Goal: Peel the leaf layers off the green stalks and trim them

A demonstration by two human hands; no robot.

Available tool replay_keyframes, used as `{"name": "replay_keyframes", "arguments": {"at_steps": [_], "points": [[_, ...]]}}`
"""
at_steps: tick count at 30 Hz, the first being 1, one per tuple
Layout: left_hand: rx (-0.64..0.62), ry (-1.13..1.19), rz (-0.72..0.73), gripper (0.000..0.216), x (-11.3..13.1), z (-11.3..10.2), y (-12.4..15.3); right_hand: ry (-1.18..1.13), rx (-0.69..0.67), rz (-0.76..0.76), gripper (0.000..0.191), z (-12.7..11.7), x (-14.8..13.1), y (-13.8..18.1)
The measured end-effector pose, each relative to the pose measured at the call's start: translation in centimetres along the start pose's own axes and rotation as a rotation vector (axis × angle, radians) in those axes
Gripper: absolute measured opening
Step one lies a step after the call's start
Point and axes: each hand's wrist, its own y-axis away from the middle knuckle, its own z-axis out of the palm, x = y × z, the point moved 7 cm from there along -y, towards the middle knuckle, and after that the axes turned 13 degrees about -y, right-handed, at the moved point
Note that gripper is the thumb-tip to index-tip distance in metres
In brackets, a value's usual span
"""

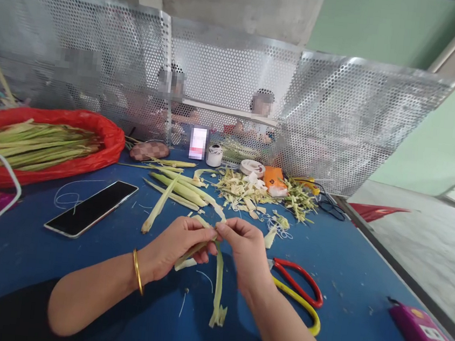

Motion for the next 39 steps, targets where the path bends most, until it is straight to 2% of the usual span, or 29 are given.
{"name": "replay_keyframes", "arguments": {"at_steps": [7, 11, 15, 17, 19, 21, 23, 25, 27, 29, 33, 36, 39], "points": [[-0.023, -0.045, 0.047, 0.027, 0.3, 0.3, 0.0, 0.006, 0.066, -0.069, 0.025, -0.8, 0.4, -0.4], [-0.017, 0.006, 0.009, 0.022, 0.2, -0.1, -0.1, 0.064, -0.003, -0.033, 0.029, -0.7, 0.0, -0.7], [-0.039, -0.004, 0.006, 0.016, 0.2, -0.1, 0.0, 0.024, -0.096, 0.045, 0.033, 0.1, 0.1, -0.5], [-0.061, -0.041, 0.005, 0.013, 0.1, 0.2, 0.0, 0.009, -0.094, 0.047, 0.030, 0.2, 0.2, -0.4], [-0.068, -0.068, 0.034, 0.014, 0.2, 0.3, 0.0, -0.009, -0.032, 0.013, 0.028, -0.3, -0.1, -0.5], [-0.004, -0.146, 0.092, 0.020, 0.5, -0.2, -0.2, -0.027, 0.049, -0.047, 0.026, -1.1, -0.7, -0.6], [0.154, -0.290, 0.185, 0.021, 1.3, -1.5, -0.1, -0.018, 0.101, -0.116, 0.024, -1.7, -1.6, -0.6], [0.344, -0.437, 0.298, 0.019, 2.5, -2.8, 0.4, 0.021, 0.108, -0.155, 0.023, -1.9, -2.3, -0.4], [0.438, -0.539, 0.418, 0.019, 3.7, -3.4, 1.0, 0.047, 0.073, -0.145, 0.023, -1.5, -2.6, -0.2], [0.396, -0.594, 0.476, 0.023, 4.4, -3.1, 1.2, 0.065, -0.007, -0.138, 0.023, -0.7, -2.6, 0.1], [0.148, -0.516, 0.441, 0.033, 4.0, -1.6, 0.8, 0.146, -0.212, -0.243, 0.019, 1.2, -3.1, 0.6], [0.097, -0.396, 0.369, 0.031, 3.4, -1.3, 0.6, 0.142, -0.219, -0.275, 0.016, 1.3, -3.1, 0.6], [0.030, -0.265, 0.321, 0.020, 3.1, -0.7, 0.7, 0.044, -0.193, -0.187, 0.012, 1.2, -2.3, 0.5]]}}
